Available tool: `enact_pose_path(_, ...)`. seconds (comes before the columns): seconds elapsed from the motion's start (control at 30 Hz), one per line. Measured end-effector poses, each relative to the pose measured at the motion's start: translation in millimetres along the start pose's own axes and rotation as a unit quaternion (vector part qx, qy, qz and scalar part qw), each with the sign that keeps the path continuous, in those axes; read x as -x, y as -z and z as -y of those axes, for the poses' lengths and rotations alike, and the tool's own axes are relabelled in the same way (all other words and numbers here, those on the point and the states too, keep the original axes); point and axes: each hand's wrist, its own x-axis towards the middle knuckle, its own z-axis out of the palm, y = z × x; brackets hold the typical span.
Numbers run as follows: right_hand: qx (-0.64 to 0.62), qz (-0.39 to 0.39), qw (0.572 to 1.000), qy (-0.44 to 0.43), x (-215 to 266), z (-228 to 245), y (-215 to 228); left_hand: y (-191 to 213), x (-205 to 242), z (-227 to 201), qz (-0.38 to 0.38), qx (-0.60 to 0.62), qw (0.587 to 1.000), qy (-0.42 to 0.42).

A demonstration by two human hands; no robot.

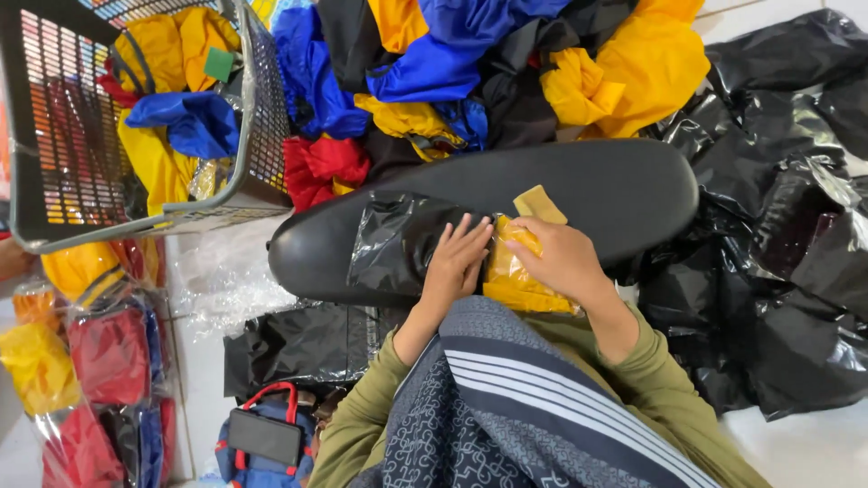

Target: The person folds yellow and red fabric pieces, inserts them into plastic sleeves, and then places the sleeves into black shipping bags. They use shears to trim excess material from a red textile item before packaging it and finally wipe the exterior of the package.

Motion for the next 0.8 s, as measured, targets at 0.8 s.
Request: enact_pose_path(0.8, -0.017, -0.060, 0.961, 0.269, 2, -31, -19, 17, -9, -40, 0.023, 0.023, 0.999, 0.035)
